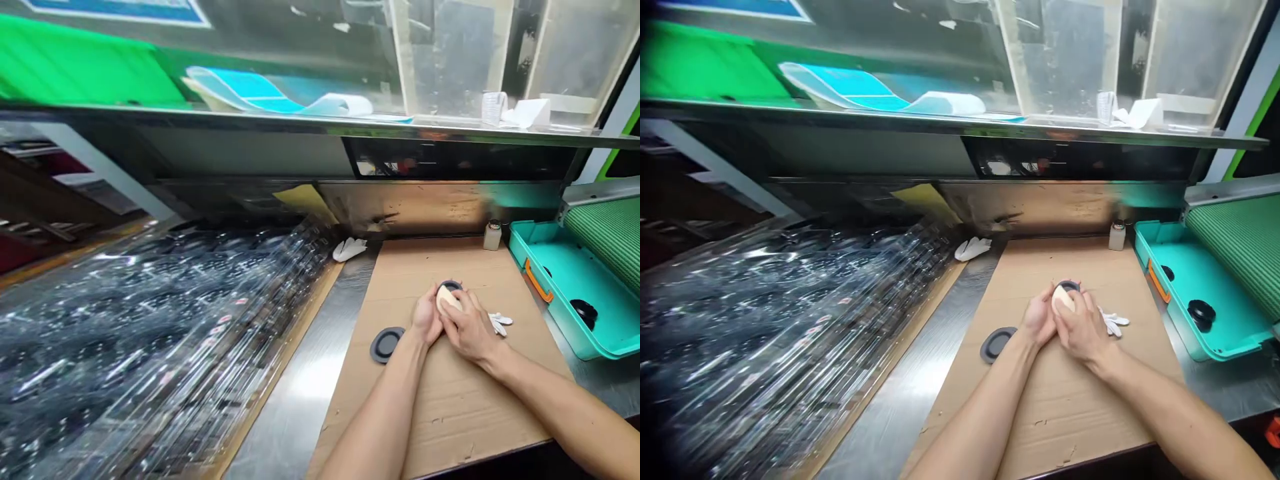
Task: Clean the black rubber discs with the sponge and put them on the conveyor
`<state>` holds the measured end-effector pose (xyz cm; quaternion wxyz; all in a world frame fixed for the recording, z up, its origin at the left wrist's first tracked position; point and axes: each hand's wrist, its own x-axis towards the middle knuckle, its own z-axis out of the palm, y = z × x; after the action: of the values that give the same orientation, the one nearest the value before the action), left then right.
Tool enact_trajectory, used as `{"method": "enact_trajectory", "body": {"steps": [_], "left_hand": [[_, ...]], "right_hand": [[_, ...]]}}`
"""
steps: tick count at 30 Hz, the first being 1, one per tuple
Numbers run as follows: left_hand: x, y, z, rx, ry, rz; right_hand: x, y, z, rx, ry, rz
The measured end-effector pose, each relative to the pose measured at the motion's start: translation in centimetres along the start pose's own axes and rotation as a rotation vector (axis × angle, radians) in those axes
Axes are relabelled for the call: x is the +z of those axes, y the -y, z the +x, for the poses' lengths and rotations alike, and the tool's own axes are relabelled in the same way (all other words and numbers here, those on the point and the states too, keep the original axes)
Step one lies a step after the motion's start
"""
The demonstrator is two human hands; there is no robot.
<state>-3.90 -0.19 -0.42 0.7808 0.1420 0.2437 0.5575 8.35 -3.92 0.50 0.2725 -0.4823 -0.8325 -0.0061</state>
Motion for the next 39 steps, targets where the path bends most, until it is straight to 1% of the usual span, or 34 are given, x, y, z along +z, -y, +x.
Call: {"method": "enact_trajectory", "body": {"steps": [3, 4, 7, 8, 11, 12, 14, 15, 16, 17, 19, 21, 22, 23, 24, 28, 30, 33, 36, 37, 39], "left_hand": [[0.1, 0.5, 0.4, 0.063, -0.016, 0.022], [0.1, 0.7, 0.6, 0.076, -0.020, 0.018], [-0.1, 0.8, 1.0, 0.092, -0.022, -0.010], [-0.1, 0.8, 1.1, 0.093, -0.022, -0.006], [-0.3, 0.6, 1.0, 0.105, -0.038, 0.031], [-0.3, 0.6, 1.0, 0.107, -0.042, 0.028], [-0.3, 0.4, 0.8, 0.111, -0.041, 0.012], [-0.2, 0.3, 0.7, 0.111, -0.043, 0.009], [-0.1, 0.2, 0.6, 0.111, -0.050, 0.011], [0.1, 0.1, 0.5, 0.112, -0.058, 0.017], [0.3, -0.1, 0.3, 0.109, -0.069, 0.021], [0.6, -0.2, 0.2, 0.080, -0.070, 0.000], [0.6, -0.3, 0.2, 0.061, -0.070, -0.013], [0.7, -0.4, 0.2, 0.045, -0.071, -0.028], [0.7, -0.4, 0.2, 0.036, -0.072, -0.044], [0.6, -0.5, 0.2, 0.024, -0.053, -0.045], [0.7, -0.3, 0.1, 0.023, -0.053, -0.012], [1.0, 0.0, 0.0, 0.033, -0.059, 0.007], [1.2, 0.2, -0.2, 0.039, -0.061, -0.006], [1.3, 0.3, -0.2, 0.041, -0.059, -0.010], [1.4, 0.6, -0.2, 0.041, -0.042, -0.008]], "right_hand": [[-0.2, -0.6, 1.0, 0.144, -0.059, -0.055], [-0.3, -0.8, 1.2, 0.148, -0.060, -0.056], [-0.3, -0.8, 1.1, 0.040, -0.007, -0.041], [-0.3, -0.7, 1.0, 0.046, -0.014, -0.047], [-0.1, -0.3, 0.6, 0.151, -0.073, -0.075], [0.0, -0.1, 0.5, 0.137, -0.063, -0.072], [0.2, -0.1, 0.4, 0.046, -0.007, -0.054], [0.2, -0.3, 0.4, 0.023, 0.005, -0.048], [0.2, -0.7, 0.6, 0.037, -0.009, -0.045], [0.1, -1.2, 0.8, 0.079, -0.050, -0.040], [-0.4, -2.5, 1.2, 0.159, -0.166, 0.004], [-1.0, -3.6, 1.5, 0.170, -0.261, 0.104], [-1.3, -3.9, 1.5, 0.156, -0.280, 0.161], [-1.5, -4.1, 1.4, 0.141, -0.272, 0.211], [-1.6, -4.2, 1.3, 0.128, -0.236, 0.250], [-2.0, -4.1, 0.8, 0.135, 0.029, 0.270], [-2.3, -4.0, 0.7, 0.159, 0.105, 0.260], [-3.0, -4.0, 0.9, 0.199, 0.143, 0.306], [-3.3, -3.8, 1.0, 0.227, 0.198, 0.410], [-3.2, -3.7, 1.0, 0.241, 0.204, 0.445], [-2.9, -3.4, 1.2, 0.286, 0.161, 0.505]]}}
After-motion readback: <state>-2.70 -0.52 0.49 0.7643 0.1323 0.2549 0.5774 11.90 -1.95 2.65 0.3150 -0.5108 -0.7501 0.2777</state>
